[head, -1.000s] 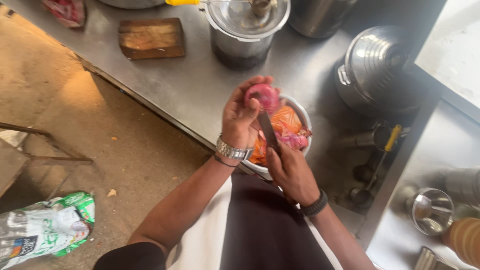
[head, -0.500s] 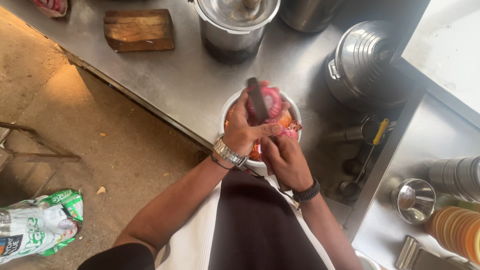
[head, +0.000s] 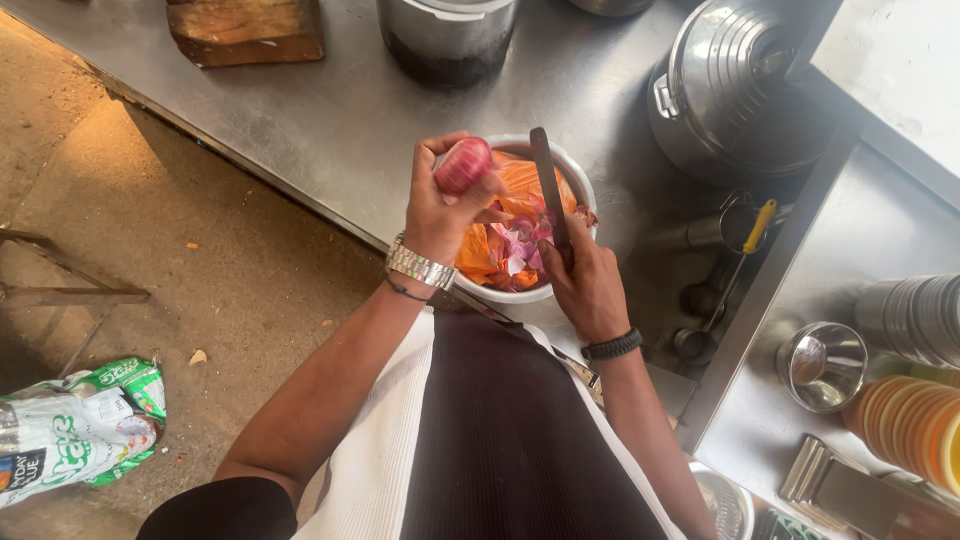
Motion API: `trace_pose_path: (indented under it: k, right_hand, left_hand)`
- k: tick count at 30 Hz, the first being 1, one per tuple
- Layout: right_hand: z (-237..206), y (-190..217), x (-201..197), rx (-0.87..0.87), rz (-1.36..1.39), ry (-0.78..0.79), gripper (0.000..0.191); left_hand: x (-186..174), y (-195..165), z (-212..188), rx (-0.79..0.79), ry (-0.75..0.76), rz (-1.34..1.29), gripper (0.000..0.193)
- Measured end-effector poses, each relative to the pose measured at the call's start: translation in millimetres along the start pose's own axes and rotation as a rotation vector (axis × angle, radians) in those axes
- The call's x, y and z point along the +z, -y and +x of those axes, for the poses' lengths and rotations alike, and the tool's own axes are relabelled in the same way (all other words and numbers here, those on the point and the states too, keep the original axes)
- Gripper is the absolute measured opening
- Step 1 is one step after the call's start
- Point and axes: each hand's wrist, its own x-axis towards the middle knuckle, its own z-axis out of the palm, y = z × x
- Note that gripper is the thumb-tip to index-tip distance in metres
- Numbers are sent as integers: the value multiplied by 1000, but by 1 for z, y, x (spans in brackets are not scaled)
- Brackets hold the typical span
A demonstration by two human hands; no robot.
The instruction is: The person peels the outer layers of several red onions using a knife over a white bucket, then places the peeled onions on a wooden cutting board and begins slicing them into wedges.
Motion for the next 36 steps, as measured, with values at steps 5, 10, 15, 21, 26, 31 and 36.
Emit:
trace_pose_path:
  k: [5,10,15,21,26,31,36]
  right_hand:
    - [-1,3,-2,90,70,28,22]
    - [-1,7,-3,164,393,135,25]
    - [-11,14,-3,150,567,290,29]
    - [-11,27,-1,135,461,267,32]
    - [-6,41,-6,171,396,218,33]
    - [-3,52,-13,256,410,242,31]
    - [-1,48,-20,91,282,176,28]
  left_hand:
    - [-16,3,-8,-171,21,-102,54]
    - [-8,-4,-15,-174,58,-147,45]
    - [1,-19,-15,-130,172,-177,43]
    - [11,-17,-22,-94,226,-172,48]
    - [20,-10,-27,21,255,-8,53]
    - [27,-11,-21,-56,215,-50,55]
    - [36,-13,-18,120,245,90,52]
